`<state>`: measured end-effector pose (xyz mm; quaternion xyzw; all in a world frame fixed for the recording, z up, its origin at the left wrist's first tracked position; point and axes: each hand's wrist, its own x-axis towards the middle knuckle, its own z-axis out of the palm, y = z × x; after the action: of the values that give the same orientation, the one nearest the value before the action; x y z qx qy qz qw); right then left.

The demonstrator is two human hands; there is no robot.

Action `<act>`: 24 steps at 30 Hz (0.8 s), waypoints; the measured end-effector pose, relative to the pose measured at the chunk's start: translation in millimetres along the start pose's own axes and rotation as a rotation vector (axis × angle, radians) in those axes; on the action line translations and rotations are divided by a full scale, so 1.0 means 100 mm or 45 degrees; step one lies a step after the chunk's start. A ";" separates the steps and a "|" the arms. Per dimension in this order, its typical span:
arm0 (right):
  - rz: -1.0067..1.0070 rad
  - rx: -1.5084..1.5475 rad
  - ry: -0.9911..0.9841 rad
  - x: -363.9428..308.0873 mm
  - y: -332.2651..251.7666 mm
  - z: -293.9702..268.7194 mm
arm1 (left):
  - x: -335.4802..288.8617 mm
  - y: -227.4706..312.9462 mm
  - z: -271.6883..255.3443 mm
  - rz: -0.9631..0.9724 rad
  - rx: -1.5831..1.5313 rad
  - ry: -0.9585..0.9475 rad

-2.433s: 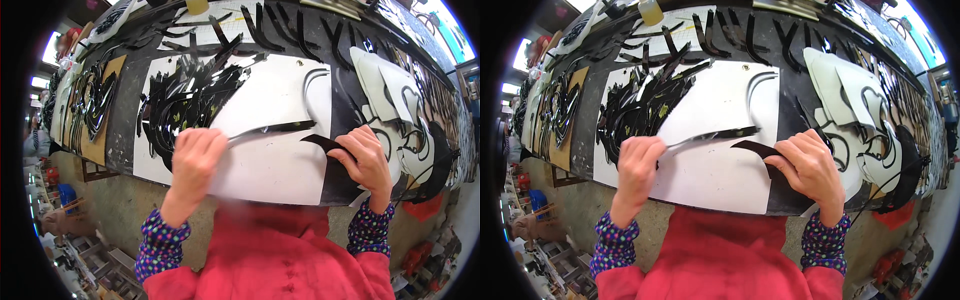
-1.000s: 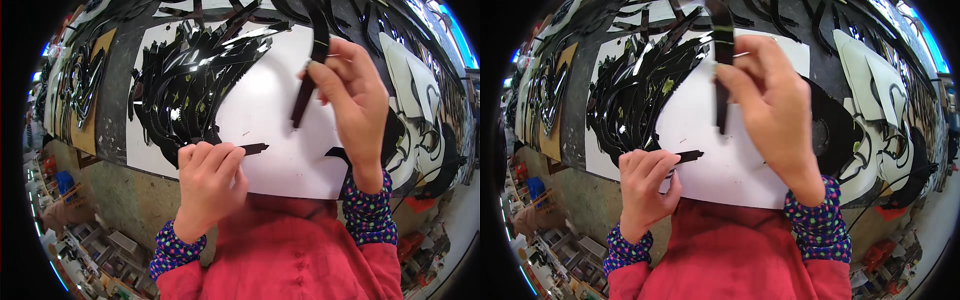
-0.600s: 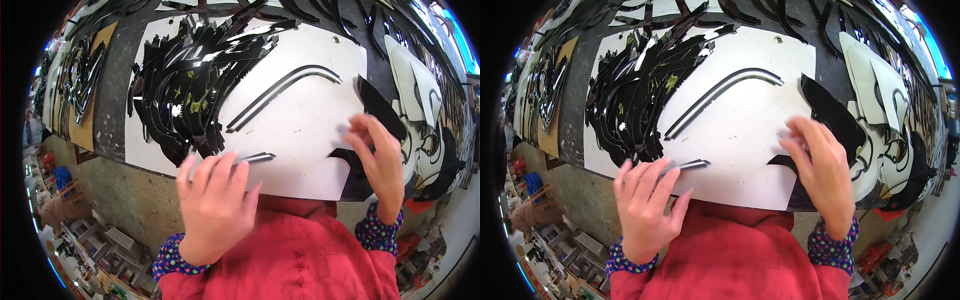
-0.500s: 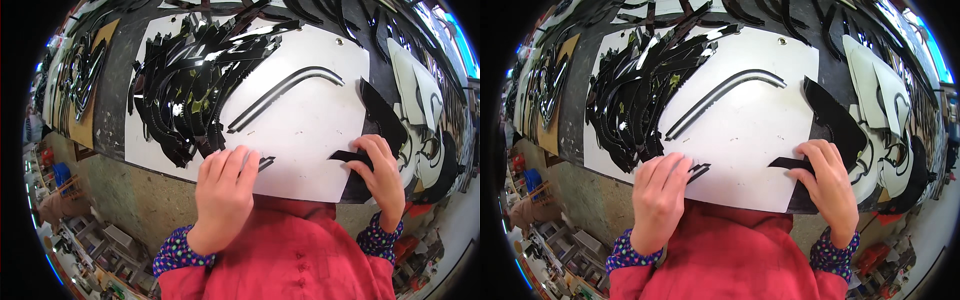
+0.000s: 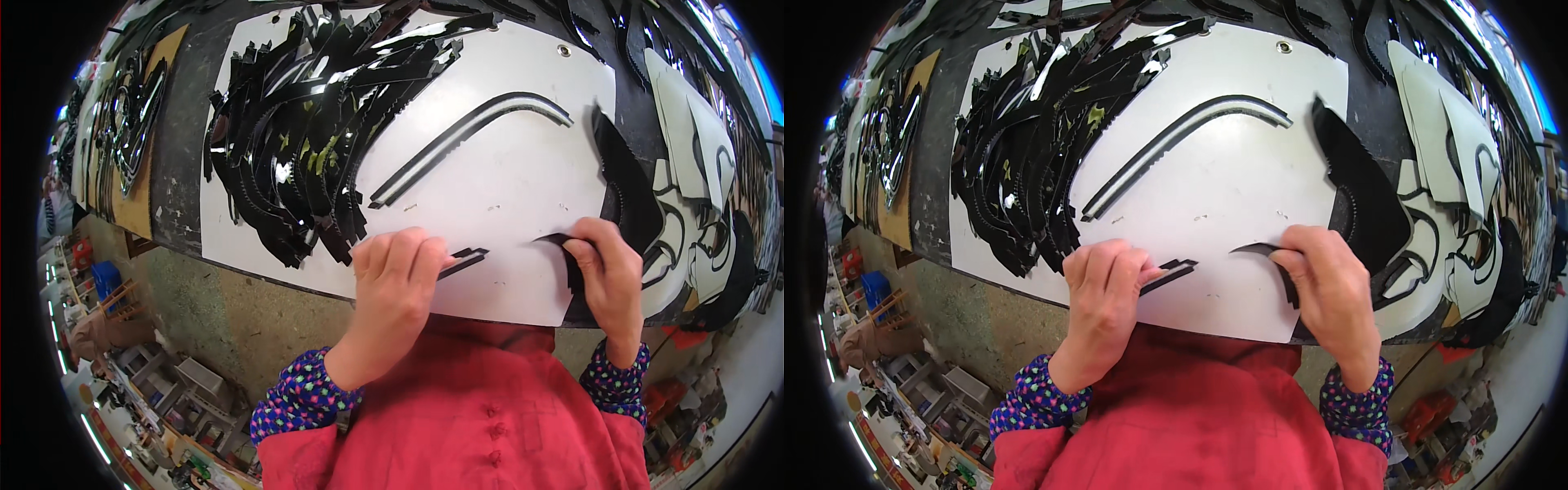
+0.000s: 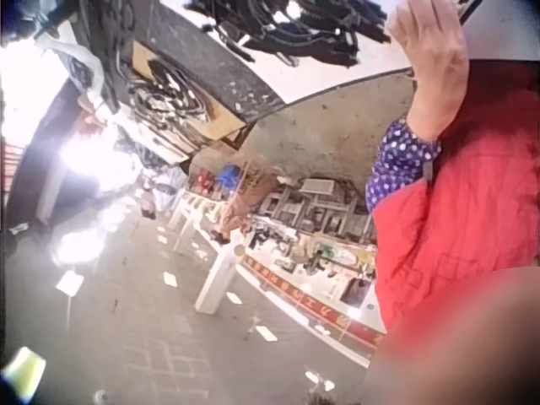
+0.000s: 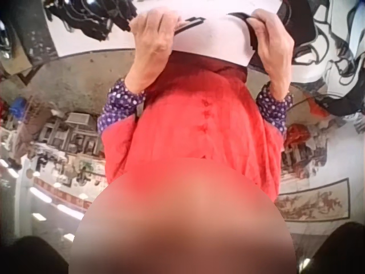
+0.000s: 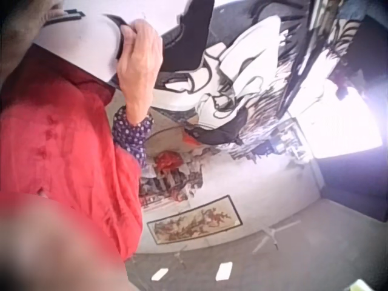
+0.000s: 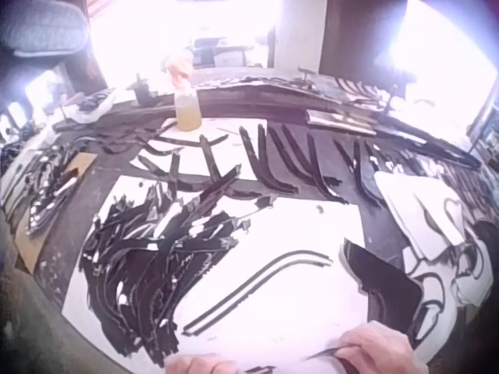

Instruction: Preparing and organizing shoe upper components at a manufacturing workbench.

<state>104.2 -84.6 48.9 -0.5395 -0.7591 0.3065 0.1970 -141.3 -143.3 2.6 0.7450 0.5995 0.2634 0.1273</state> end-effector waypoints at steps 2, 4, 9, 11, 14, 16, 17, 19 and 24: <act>-0.130 -0.114 -0.143 0.05 -0.01 0.04 | 0.08 0.01 0.07 0.069 -0.026 -0.024; -0.156 -0.105 -0.156 0.08 -0.01 0.07 | 0.14 0.00 0.11 0.159 -0.019 -0.044; -0.120 -0.090 -0.076 0.06 0.02 0.13 | 0.08 -0.03 0.06 0.380 0.106 -0.101; -0.143 -0.089 -0.043 0.04 0.05 0.14 | -0.02 -0.03 0.01 0.410 0.117 -0.080; -0.178 -0.074 -0.034 0.02 0.09 0.11 | -0.14 -0.02 -0.05 0.463 0.188 -0.088; -0.181 -0.054 -0.038 -0.01 0.11 0.07 | -0.15 0.00 -0.08 0.479 0.229 -0.100; -0.168 -0.054 -0.060 -0.03 0.12 0.04 | -0.14 0.01 -0.11 0.467 0.231 -0.101; -0.206 -0.047 -0.040 -0.08 0.12 -0.01 | -0.04 0.02 -0.20 0.420 0.176 -0.150; -0.291 -0.193 0.038 -0.12 0.17 -0.10 | 0.45 0.00 -0.52 0.517 0.067 -0.304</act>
<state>126.5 -89.7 45.0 -0.4672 -0.8337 0.2156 0.2004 -163.1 -106.5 56.0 0.8792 0.4247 0.1779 0.1223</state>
